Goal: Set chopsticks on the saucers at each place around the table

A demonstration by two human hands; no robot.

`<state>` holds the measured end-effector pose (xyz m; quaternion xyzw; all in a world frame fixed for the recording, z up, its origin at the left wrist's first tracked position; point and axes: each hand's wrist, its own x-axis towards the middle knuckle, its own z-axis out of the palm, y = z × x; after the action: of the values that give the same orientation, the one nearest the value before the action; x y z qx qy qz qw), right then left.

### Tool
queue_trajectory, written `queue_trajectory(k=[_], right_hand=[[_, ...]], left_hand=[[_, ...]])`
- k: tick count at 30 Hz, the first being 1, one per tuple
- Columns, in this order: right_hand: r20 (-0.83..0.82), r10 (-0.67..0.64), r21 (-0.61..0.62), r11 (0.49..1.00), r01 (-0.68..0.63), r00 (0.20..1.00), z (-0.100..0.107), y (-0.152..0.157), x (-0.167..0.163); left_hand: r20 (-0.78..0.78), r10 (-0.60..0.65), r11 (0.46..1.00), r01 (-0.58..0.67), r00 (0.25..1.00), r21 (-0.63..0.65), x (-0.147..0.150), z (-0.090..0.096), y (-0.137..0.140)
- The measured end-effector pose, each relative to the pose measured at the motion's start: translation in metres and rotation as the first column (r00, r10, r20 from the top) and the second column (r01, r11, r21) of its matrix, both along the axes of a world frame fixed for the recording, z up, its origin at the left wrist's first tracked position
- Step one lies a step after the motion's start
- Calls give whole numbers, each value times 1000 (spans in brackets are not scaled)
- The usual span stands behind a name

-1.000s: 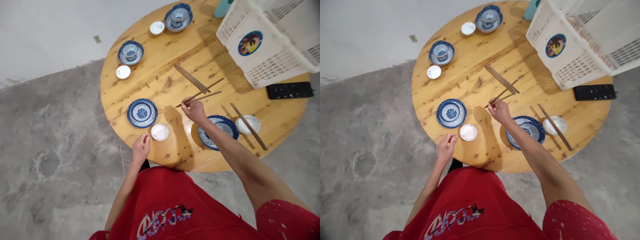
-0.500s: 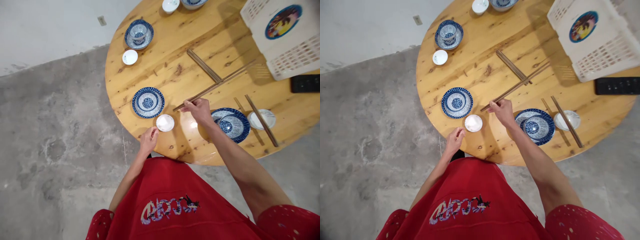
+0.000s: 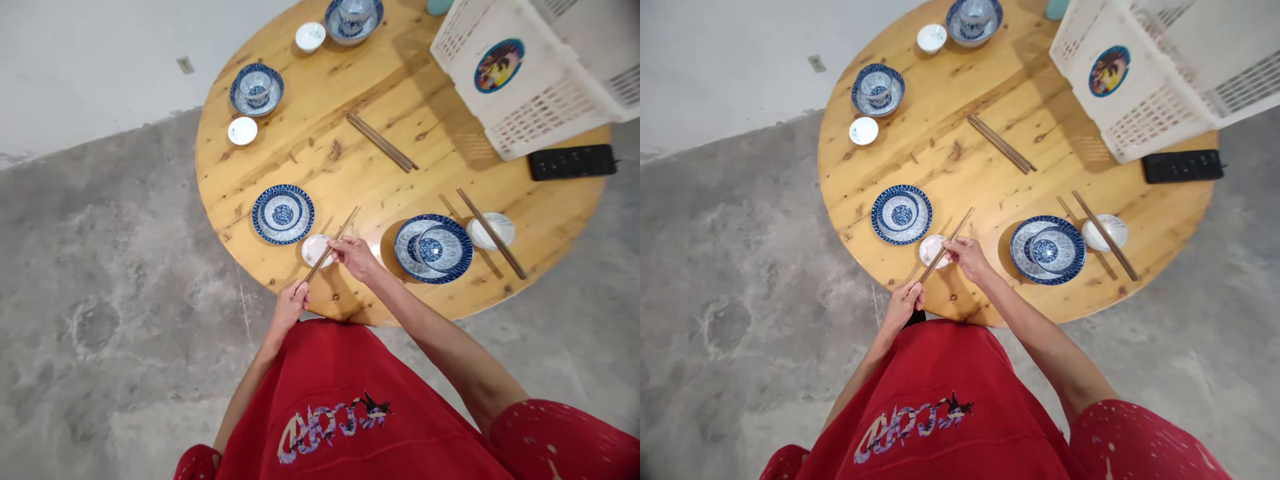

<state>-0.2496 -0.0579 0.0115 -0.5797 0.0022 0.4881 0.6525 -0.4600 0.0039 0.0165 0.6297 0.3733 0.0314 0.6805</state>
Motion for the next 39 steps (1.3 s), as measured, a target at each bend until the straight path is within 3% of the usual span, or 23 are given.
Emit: queue_trajectory(k=[9,22,39], right_hand=[[142,-128,-46,990,135,982,-27,23,46],[145,-138,-118,981,156,980,-32,41,56],[135,-46,-94,994,59,990,-30,41,52]], left_hand=[[-27,83,992,-85,996,-96,2,-21,-6],[-36,133,979,-137,990,-149,12,-44,-2],[-86,158,972,-171,984,-163,6,-40,-3]])
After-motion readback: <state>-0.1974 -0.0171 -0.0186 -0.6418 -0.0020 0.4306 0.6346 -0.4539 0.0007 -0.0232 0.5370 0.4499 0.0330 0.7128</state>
